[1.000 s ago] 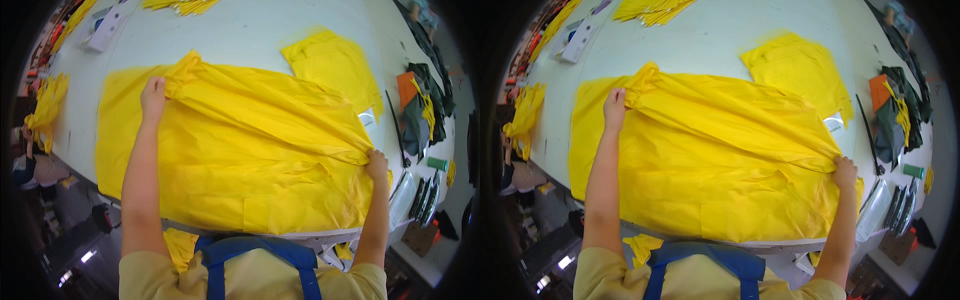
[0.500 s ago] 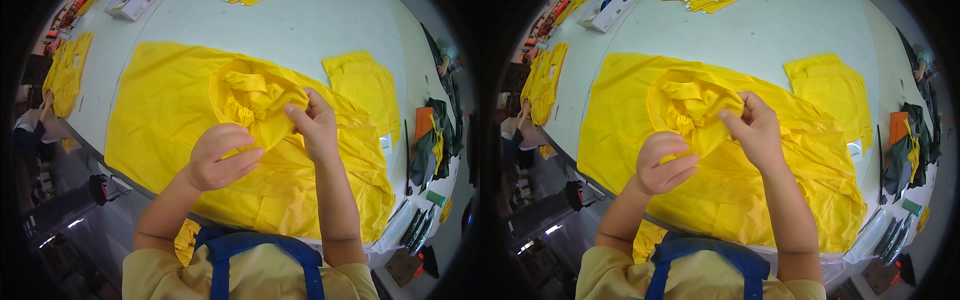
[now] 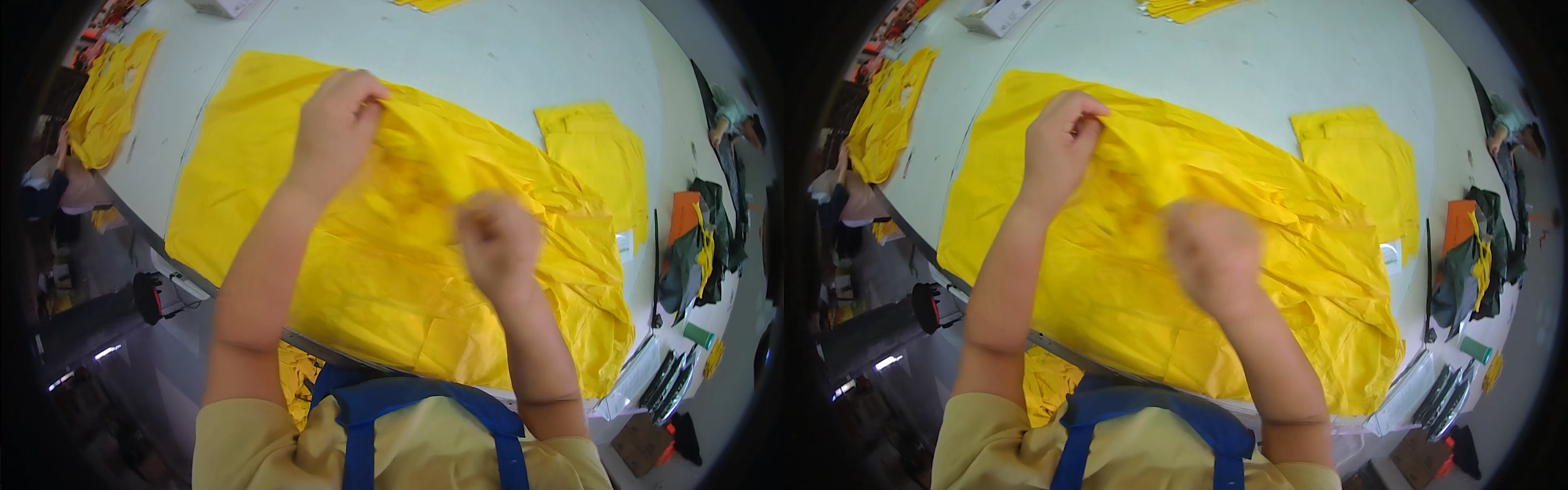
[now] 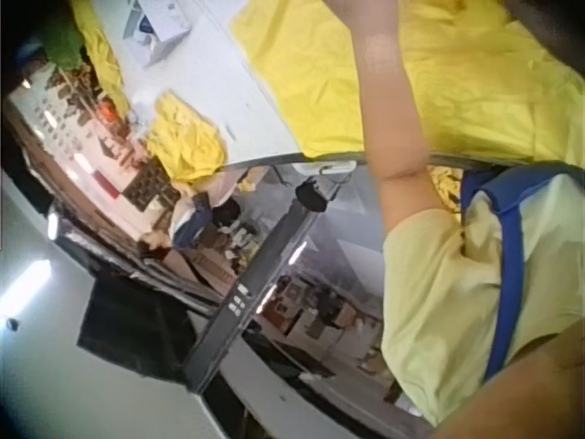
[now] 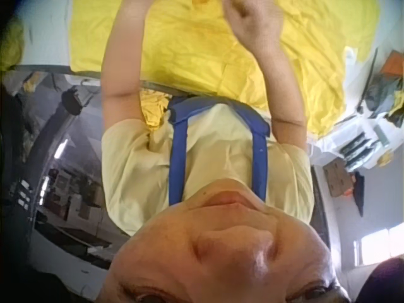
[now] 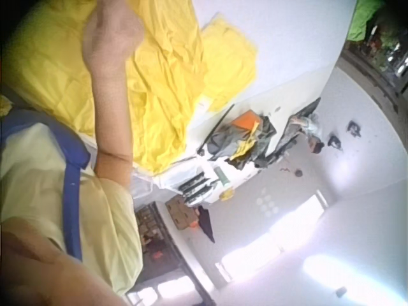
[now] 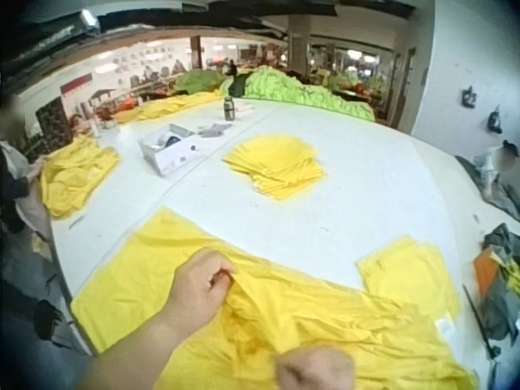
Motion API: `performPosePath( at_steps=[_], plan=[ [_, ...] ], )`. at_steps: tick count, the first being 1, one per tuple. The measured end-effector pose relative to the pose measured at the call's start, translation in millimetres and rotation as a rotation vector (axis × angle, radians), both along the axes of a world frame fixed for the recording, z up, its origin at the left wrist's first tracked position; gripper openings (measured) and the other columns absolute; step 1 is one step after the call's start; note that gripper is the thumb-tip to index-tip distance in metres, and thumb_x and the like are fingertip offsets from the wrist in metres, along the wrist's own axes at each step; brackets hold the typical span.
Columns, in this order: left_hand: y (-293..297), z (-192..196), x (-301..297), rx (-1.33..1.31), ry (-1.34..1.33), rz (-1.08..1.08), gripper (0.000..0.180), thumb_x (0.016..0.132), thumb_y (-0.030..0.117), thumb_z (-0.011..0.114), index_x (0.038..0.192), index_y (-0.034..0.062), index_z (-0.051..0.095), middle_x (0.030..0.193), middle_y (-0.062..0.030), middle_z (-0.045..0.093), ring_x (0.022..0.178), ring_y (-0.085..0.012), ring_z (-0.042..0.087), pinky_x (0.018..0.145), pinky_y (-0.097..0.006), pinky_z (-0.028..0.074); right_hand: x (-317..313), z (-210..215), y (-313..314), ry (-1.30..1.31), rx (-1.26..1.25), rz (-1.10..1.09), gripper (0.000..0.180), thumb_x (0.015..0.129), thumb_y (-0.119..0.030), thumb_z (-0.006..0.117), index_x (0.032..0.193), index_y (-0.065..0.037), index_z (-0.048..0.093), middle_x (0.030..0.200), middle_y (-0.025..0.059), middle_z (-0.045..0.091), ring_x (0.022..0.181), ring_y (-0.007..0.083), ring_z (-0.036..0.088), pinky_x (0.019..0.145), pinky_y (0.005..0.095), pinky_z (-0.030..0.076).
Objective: The person folds a yellow raincoat on a white table, trims loose threads with scissors, and places the folded item into a clear plastic bag. The person repeats this process for multiple raincoats, stacking the packaged items on the table.
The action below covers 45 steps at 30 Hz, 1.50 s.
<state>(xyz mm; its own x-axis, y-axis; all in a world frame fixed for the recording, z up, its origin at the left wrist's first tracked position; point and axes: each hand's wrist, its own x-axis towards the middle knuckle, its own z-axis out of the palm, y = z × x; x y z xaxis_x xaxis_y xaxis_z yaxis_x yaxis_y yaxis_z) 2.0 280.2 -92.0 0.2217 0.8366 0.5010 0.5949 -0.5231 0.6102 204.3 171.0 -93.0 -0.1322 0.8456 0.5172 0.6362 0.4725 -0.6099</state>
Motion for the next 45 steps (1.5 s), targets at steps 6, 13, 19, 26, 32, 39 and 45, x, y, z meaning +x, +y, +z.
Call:
performPosePath(
  at_steps=[6,13,19,26,32,39,45],
  plan=[
    [26.9,-86.4,-67.6,-0.400,0.047,0.333,0.028,0.082,0.003,0.063,0.108,0.0048,0.053,0.105,-0.0093,0.057,0.086,-0.0183,0.056,0.075,-0.028,0.047,114.9,-81.1,8.1,-0.182,-0.166,-0.317,0.029,0.079,-0.014,0.068,0.105,-0.006,0.060,0.106,0.0133,0.062,0.102,0.0339,0.056,0.089,0.0415,0.042],
    [-10.0,-102.8,9.3,0.050,0.217,0.224,0.035,0.082,0.009,0.067,0.114,0.0024,0.055,0.112,-0.0081,0.056,0.101,-0.0157,0.053,0.079,-0.029,0.047,240.2,-124.3,1.2,-0.665,-0.244,-0.510,0.030,0.090,-0.015,0.053,0.119,-0.008,0.054,0.125,0.0113,0.054,0.118,0.0325,0.047,0.097,0.0414,0.039],
    [38.9,-113.8,-57.8,-0.616,-0.484,0.143,0.024,0.088,0.022,0.063,0.092,-0.0020,0.062,0.077,-0.0101,0.063,0.078,-0.0240,0.058,0.078,-0.034,0.044,277.4,-155.5,27.9,-0.546,-0.317,-0.600,0.016,0.093,-0.019,0.052,0.090,-0.005,0.057,0.085,0.0142,0.060,0.086,0.0336,0.054,0.077,0.0422,0.044],
    [49.2,-94.1,-49.5,-0.541,0.157,0.136,0.033,0.090,0.026,0.059,0.111,0.0008,0.061,0.098,-0.0106,0.065,0.099,-0.0219,0.059,0.091,-0.030,0.042,280.3,-175.7,38.2,-0.532,-0.206,-0.657,0.018,0.093,-0.021,0.054,0.089,-0.004,0.057,0.085,0.0127,0.059,0.086,0.0329,0.052,0.077,0.0415,0.043],
    [95.9,-106.8,-6.7,-0.698,0.369,0.252,0.036,0.086,0.027,0.062,0.115,0.0067,0.055,0.115,-0.0148,0.058,0.104,-0.0328,0.055,0.087,-0.036,0.045,276.8,-172.4,40.8,-0.522,-0.240,-0.684,0.017,0.093,-0.020,0.054,0.090,-0.004,0.057,0.089,0.0122,0.058,0.087,0.0321,0.050,0.078,0.0405,0.043],
    [114.1,-137.5,-22.4,-0.232,0.433,0.192,0.032,0.084,0.020,0.063,0.114,0.0105,0.055,0.106,-0.0124,0.059,0.100,-0.0320,0.057,0.087,-0.041,0.046,290.4,-168.0,38.5,-0.447,-0.360,-0.602,0.019,0.092,-0.019,0.056,0.101,-0.002,0.056,0.100,0.0163,0.057,0.099,0.0335,0.051,0.086,0.0393,0.042],
    [-14.6,-78.8,-82.1,-0.427,0.357,-0.070,0.032,0.084,0.022,0.064,0.111,0.0059,0.058,0.107,-0.0125,0.059,0.104,-0.0314,0.055,0.089,-0.037,0.044,226.0,-118.3,-26.3,-0.525,-0.078,-0.578,0.036,0.088,-0.015,0.060,0.122,-0.004,0.050,0.124,0.0190,0.050,0.117,0.0376,0.044,0.101,0.0454,0.033]
  ],
)
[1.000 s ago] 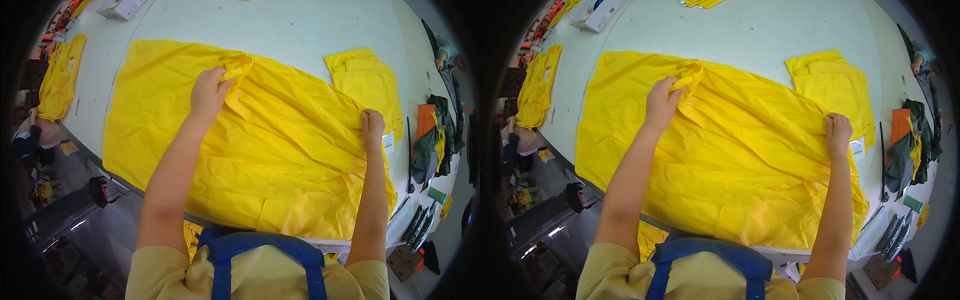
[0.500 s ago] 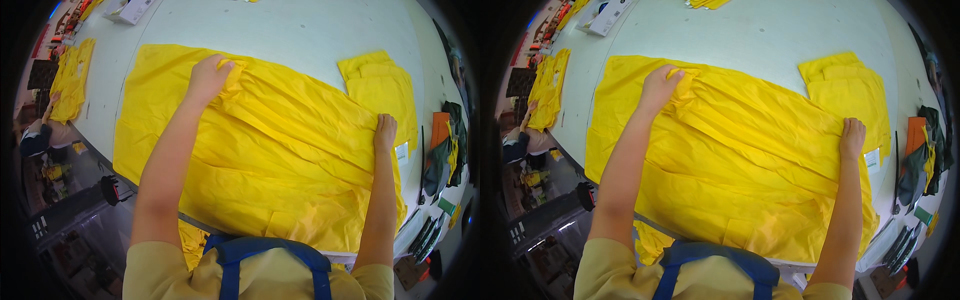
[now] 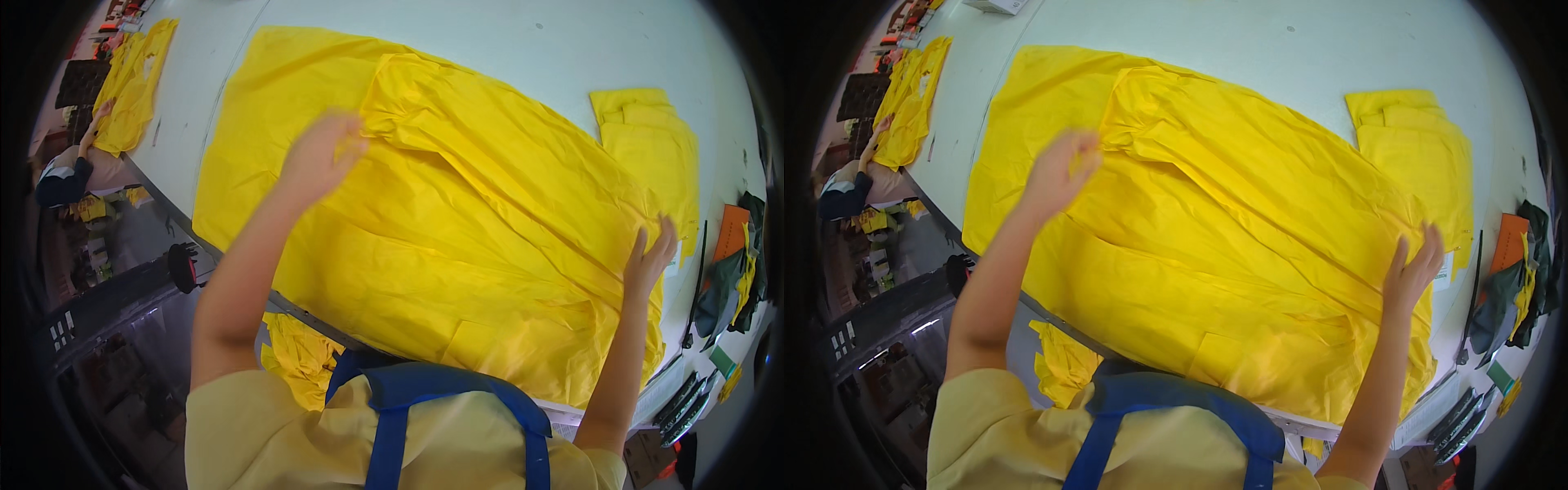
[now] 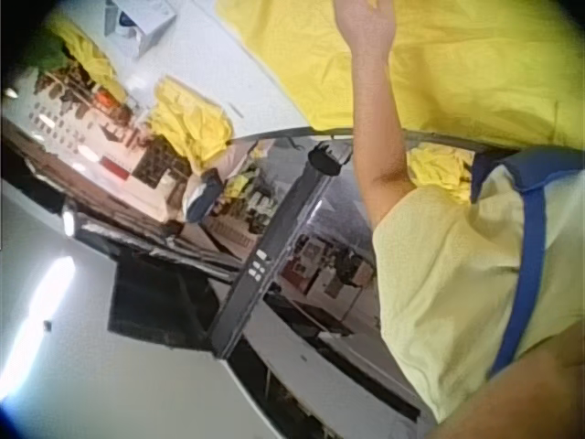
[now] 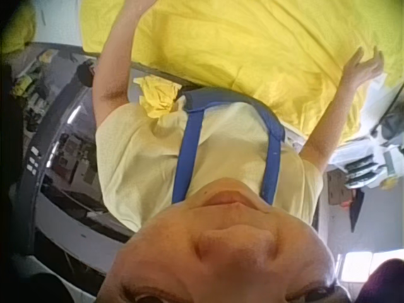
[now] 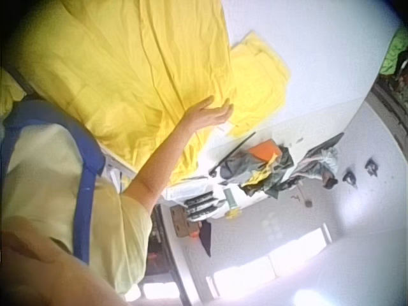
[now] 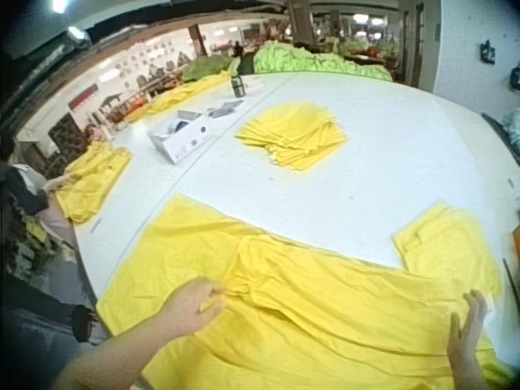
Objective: The person folds a yellow raincoat on a white table, trims loose threads with scissors, and places the folded item into a clear plastic bag. The person repeats this process for multiple raincoats, stacking the packaged items on the table.
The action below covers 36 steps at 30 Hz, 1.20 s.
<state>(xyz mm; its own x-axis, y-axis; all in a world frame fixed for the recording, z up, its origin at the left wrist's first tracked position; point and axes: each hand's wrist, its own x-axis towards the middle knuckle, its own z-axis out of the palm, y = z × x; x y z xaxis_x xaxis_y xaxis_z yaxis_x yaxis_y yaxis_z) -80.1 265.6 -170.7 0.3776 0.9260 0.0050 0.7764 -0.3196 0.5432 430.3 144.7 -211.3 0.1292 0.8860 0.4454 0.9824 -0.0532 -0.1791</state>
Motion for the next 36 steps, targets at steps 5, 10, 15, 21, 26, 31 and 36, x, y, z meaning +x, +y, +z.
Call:
performPosePath(
  at_steps=[5,10,15,21,26,31,36],
  plan=[
    [-81.0,-16.2,-18.4,-0.012,0.102,-0.081,0.030,0.084,0.021,0.063,0.109,0.0045,0.059,0.107,-0.0124,0.059,0.104,-0.0326,0.055,0.090,-0.040,0.044,-79.4,16.9,-42.7,0.143,-0.267,0.251,0.043,0.082,-0.013,0.065,0.122,-0.006,0.050,0.123,0.0154,0.051,0.117,0.0334,0.045,0.098,0.0436,0.033],
    [20.3,-1.3,61.1,0.333,-0.090,-0.041,0.034,0.083,0.018,0.064,0.114,0.0061,0.058,0.112,-0.0106,0.057,0.107,-0.0311,0.052,0.091,-0.038,0.043,-120.0,14.1,24.1,0.175,-0.166,0.310,0.039,0.082,-0.015,0.065,0.118,-0.008,0.053,0.122,0.0129,0.051,0.114,0.0316,0.046,0.097,0.0428,0.034],
    [98.2,-24.1,109.6,0.138,0.114,-0.053,0.026,0.083,0.016,0.064,0.107,0.0052,0.062,0.107,-0.0096,0.060,0.100,-0.0264,0.055,0.087,-0.035,0.045,-133.6,-32.6,49.7,0.106,-0.226,0.294,0.038,0.082,-0.021,0.064,0.116,-0.009,0.055,0.122,0.0091,0.052,0.115,0.0293,0.046,0.096,0.0416,0.034],
    [105.7,-48.6,85.4,-0.231,-0.276,0.169,0.018,0.086,0.017,0.062,0.097,0.0019,0.063,0.080,-0.0039,0.062,0.076,-0.0123,0.056,0.070,-0.025,0.046,-138.1,-34.0,49.7,0.120,-0.214,0.279,0.037,0.080,-0.022,0.066,0.114,-0.009,0.057,0.122,0.0090,0.052,0.114,0.0286,0.048,0.096,0.0409,0.034],
    [117.3,-47.3,74.6,-0.351,-0.605,0.334,0.018,0.087,0.016,0.061,0.097,0.0017,0.062,0.082,-0.0014,0.061,0.075,-0.0106,0.052,0.068,-0.025,0.046,-137.4,-34.6,49.6,0.116,-0.223,0.283,0.037,0.079,-0.021,0.066,0.113,-0.009,0.057,0.121,0.0093,0.053,0.113,0.0288,0.048,0.096,0.0405,0.033],
    [108.1,-36.1,88.3,-0.014,-0.343,-0.088,0.016,0.086,0.016,0.061,0.096,0.0036,0.063,0.085,-0.0008,0.060,0.075,-0.0126,0.051,0.069,-0.025,0.045,-136.2,-36.6,51.2,0.117,-0.239,0.271,0.037,0.079,-0.021,0.066,0.113,-0.009,0.057,0.121,0.0094,0.052,0.113,0.0291,0.048,0.096,0.0406,0.033],
    [108.5,-40.9,105.4,-0.083,-0.172,-0.009,0.016,0.085,0.017,0.064,0.095,0.0040,0.063,0.083,-0.0001,0.059,0.074,-0.0124,0.051,0.067,-0.025,0.044,-134.3,-35.3,52.5,0.117,-0.248,0.280,0.037,0.079,-0.021,0.066,0.113,-0.009,0.057,0.122,0.0094,0.052,0.112,0.0293,0.048,0.095,0.0409,0.033]
  ],
)
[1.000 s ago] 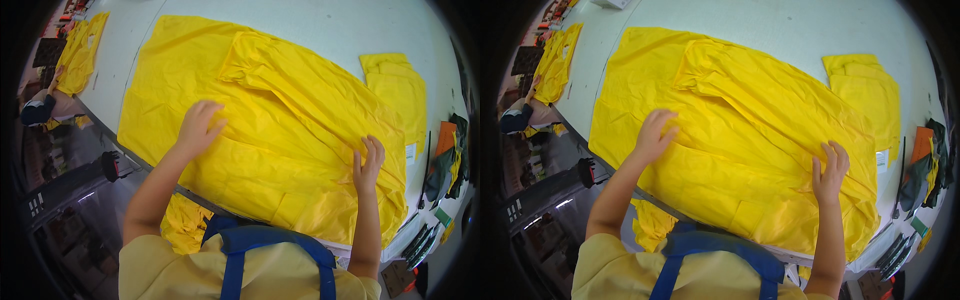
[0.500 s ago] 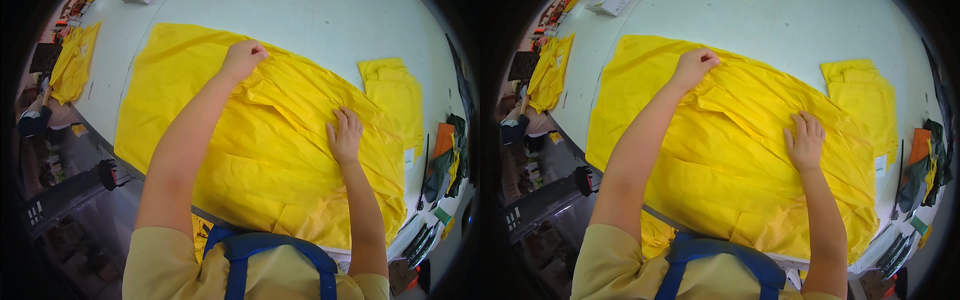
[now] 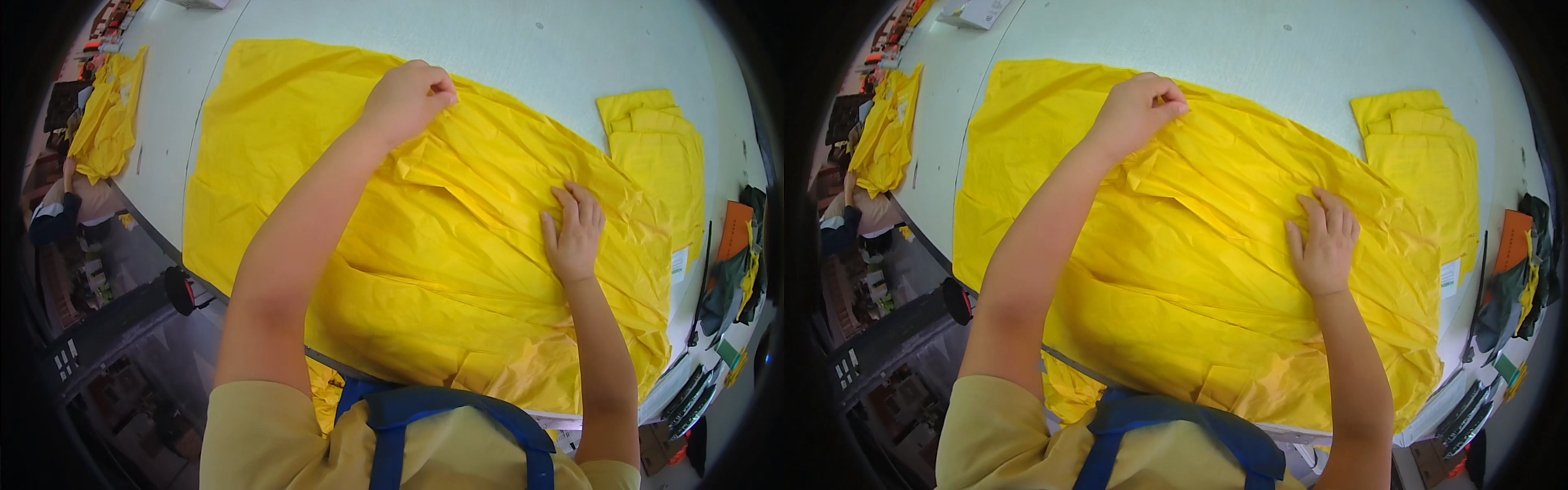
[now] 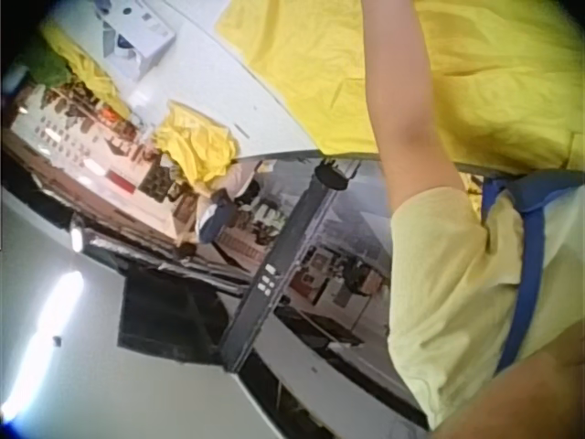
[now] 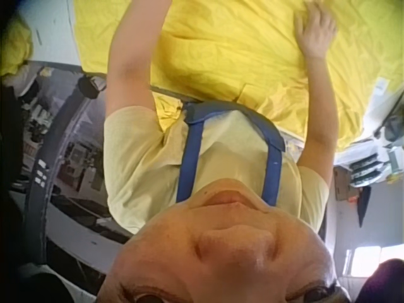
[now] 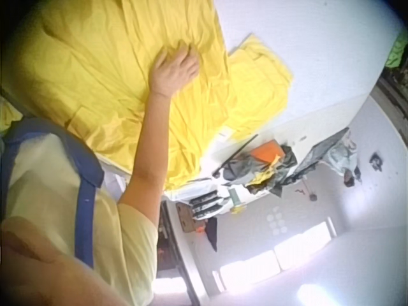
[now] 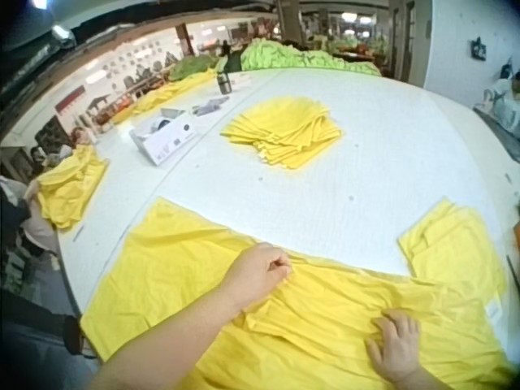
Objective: The person folds a yellow raincoat on a white table, trims loose threads with scissors, and places the folded item into a clear plastic bag. The person repeats this process for multiple raincoats, stacking the packaged items on the table.
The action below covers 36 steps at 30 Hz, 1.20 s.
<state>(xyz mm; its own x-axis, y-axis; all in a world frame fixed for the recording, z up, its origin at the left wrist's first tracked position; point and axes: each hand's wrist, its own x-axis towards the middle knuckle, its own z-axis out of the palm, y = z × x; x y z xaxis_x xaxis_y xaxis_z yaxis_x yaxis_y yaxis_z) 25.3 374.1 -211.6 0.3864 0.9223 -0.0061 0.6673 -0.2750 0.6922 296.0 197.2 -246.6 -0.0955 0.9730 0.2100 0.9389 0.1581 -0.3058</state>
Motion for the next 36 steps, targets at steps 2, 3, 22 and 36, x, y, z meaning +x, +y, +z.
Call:
performPosePath(
  at_steps=[2,3,22,36],
  plan=[
    [4.1,4.3,0.5,-0.153,-0.158,0.114,0.017,0.085,0.018,0.065,0.093,0.0034,0.063,0.081,0.0007,0.058,0.073,-0.0109,0.050,0.066,-0.025,0.043,-0.3,0.7,1.0,-0.002,-0.006,-0.003,0.037,0.079,-0.021,0.066,0.113,-0.009,0.057,0.122,0.0094,0.052,0.112,0.0294,0.048,0.095,0.0411,0.034],
    [7.2,5.2,-3.7,-0.200,-0.232,0.172,0.018,0.085,0.019,0.065,0.093,0.0031,0.063,0.080,0.0012,0.057,0.072,-0.0102,0.049,0.065,-0.025,0.043,-0.2,0.8,1.2,-0.003,-0.009,-0.004,0.037,0.079,-0.021,0.066,0.113,-0.009,0.058,0.122,0.0095,0.052,0.112,0.0294,0.048,0.095,0.0412,0.034],
    [-177.2,43.1,-179.4,-0.045,0.273,-0.008,0.057,0.083,0.034,0.066,0.131,0.0084,0.049,0.128,-0.0165,0.052,0.124,-0.0345,0.043,0.107,-0.043,0.029,1.5,2.7,-3.9,0.064,0.007,0.032,0.039,0.081,-0.020,0.065,0.116,-0.007,0.055,0.123,0.0126,0.051,0.116,0.0308,0.046,0.095,0.0422,0.034],
    [-177.7,33.3,-97.7,-0.432,0.519,-0.453,0.024,0.080,0.024,0.067,0.090,0.0098,0.051,0.070,-0.0106,0.060,0.075,-0.0323,0.060,0.072,-0.040,0.042,45.9,51.0,-134.4,-0.051,-0.355,0.095,0.033,0.076,-0.024,0.071,0.099,-0.005,0.059,0.089,0.0105,0.059,0.086,0.0303,0.054,0.078,0.0392,0.042]
  ],
)
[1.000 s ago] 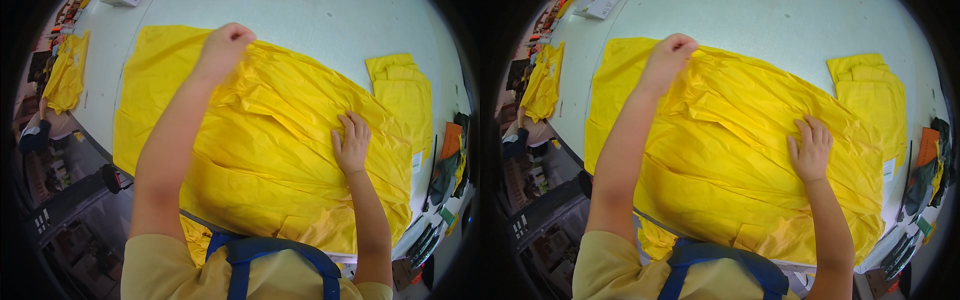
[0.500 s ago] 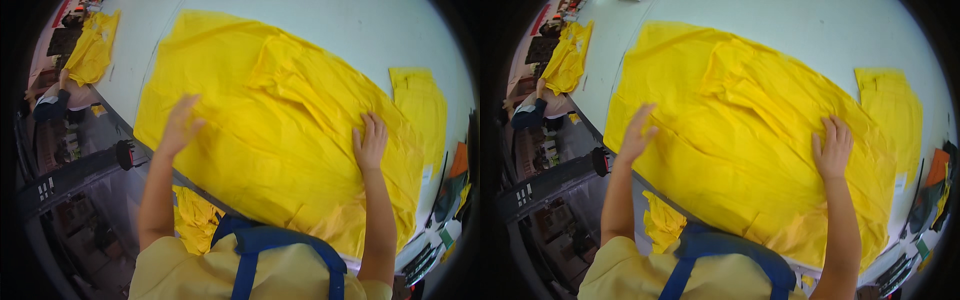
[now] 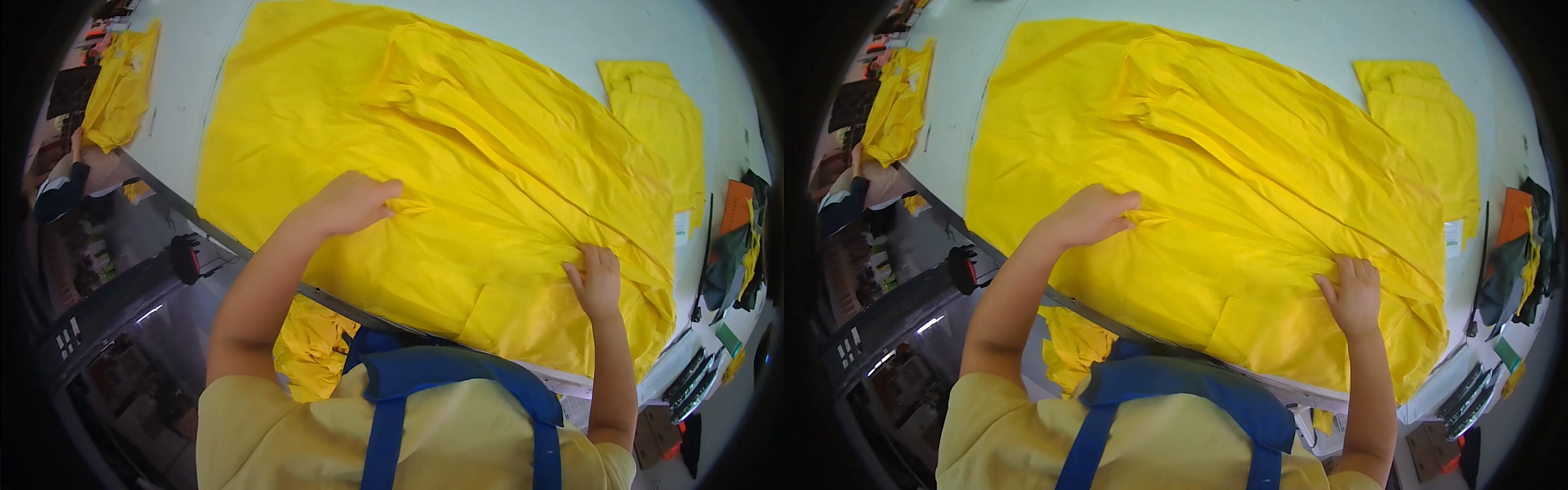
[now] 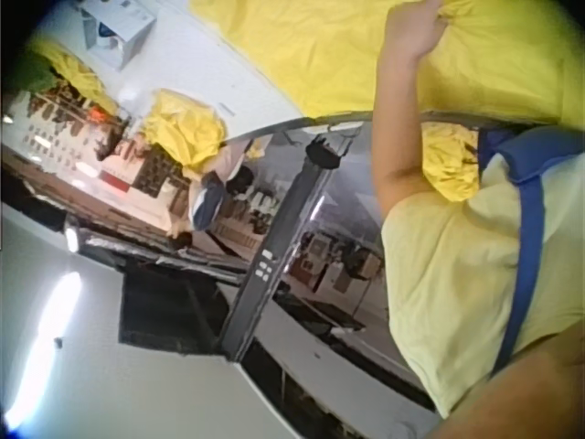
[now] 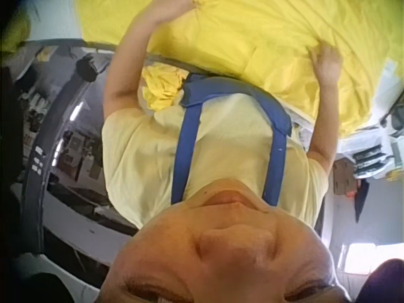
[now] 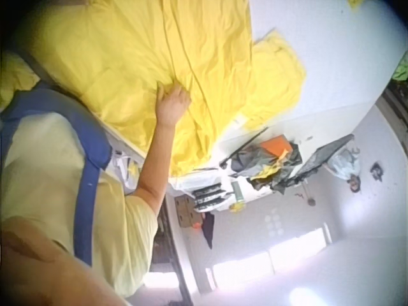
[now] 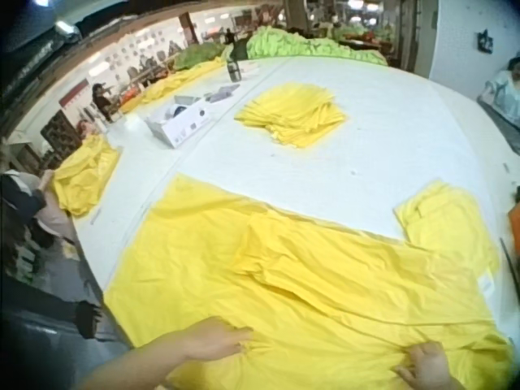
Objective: The person folds a yellow raincoat on a white table, trims loose threads with scissors, and places the folded item into a clear plastic bag. The person repeats this process for multiple raincoats, stacking the packaged items on the table.
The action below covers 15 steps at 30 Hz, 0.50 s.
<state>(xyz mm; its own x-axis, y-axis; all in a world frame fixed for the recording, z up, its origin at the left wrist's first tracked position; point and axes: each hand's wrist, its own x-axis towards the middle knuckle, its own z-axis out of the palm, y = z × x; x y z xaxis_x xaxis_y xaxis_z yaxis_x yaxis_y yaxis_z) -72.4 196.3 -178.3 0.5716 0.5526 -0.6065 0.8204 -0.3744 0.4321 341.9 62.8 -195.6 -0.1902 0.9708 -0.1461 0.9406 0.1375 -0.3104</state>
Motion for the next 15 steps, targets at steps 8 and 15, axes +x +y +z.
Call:
performPosePath(
  at_steps=[8,15],
  plan=[
    [29.8,-28.0,15.9,0.330,-0.109,-0.015,0.025,0.083,0.030,0.064,0.093,0.0089,0.054,0.091,-0.0088,0.063,0.088,-0.0289,0.060,0.074,-0.041,0.044,16.0,-25.9,-7.4,-0.045,0.150,-0.021,0.023,0.081,-0.020,0.068,0.095,-0.005,0.057,0.081,0.0085,0.058,0.078,0.0278,0.054,0.072,0.0391,0.041],
    [55.3,-12.0,24.5,0.547,-0.506,0.152,0.037,0.085,0.030,0.063,0.115,0.0093,0.057,0.117,-0.0145,0.055,0.110,-0.0335,0.051,0.095,-0.042,0.041,52.7,-8.0,36.2,-0.066,0.305,-0.166,0.032,0.089,-0.018,0.057,0.118,-0.006,0.054,0.115,0.0135,0.055,0.110,0.0328,0.049,0.094,0.0422,0.037]
  ],
)
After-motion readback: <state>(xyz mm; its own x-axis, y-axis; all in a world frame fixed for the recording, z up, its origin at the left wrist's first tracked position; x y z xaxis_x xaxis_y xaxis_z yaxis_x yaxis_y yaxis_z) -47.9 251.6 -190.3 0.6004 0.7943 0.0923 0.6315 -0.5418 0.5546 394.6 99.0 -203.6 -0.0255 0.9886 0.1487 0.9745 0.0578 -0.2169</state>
